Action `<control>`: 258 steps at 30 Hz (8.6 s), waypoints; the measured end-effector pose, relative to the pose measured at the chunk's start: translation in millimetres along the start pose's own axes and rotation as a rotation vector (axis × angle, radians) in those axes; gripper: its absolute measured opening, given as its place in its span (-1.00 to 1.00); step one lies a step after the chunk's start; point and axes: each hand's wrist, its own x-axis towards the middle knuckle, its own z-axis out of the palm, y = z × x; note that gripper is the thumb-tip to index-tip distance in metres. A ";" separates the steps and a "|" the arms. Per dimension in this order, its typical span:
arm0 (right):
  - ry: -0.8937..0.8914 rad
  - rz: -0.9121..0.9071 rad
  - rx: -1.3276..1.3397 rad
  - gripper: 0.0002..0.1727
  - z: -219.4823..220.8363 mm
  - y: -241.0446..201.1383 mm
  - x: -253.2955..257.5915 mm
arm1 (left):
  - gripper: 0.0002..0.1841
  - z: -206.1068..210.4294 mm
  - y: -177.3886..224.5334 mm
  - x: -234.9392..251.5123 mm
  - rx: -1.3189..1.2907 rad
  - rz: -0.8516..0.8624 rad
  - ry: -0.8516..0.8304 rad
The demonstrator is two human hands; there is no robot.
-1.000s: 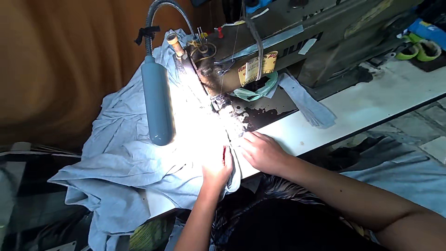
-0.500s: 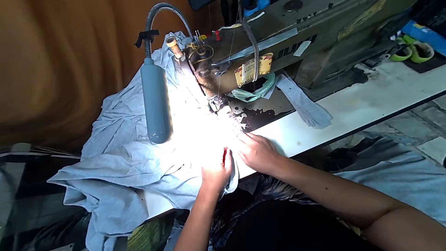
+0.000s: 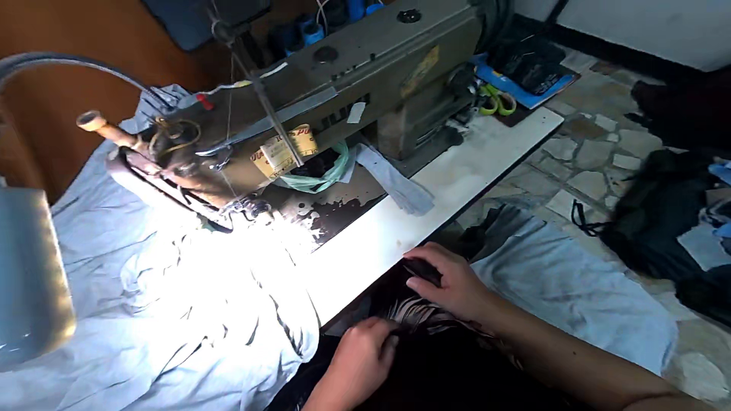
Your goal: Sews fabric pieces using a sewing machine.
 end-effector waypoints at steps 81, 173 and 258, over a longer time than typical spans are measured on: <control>-0.102 -0.587 0.475 -0.77 96.5 -114.8 53.6 | -0.89 -107.5 42.6 -45.9 -0.519 0.251 1.105; -0.740 0.072 -0.097 -0.62 107.4 -100.2 124.8 | -0.77 -143.8 -79.2 39.3 0.441 -0.426 0.585; 0.141 0.057 -0.678 -0.52 -55.3 71.6 149.2 | -0.51 -132.8 -124.6 35.5 0.680 -0.364 0.527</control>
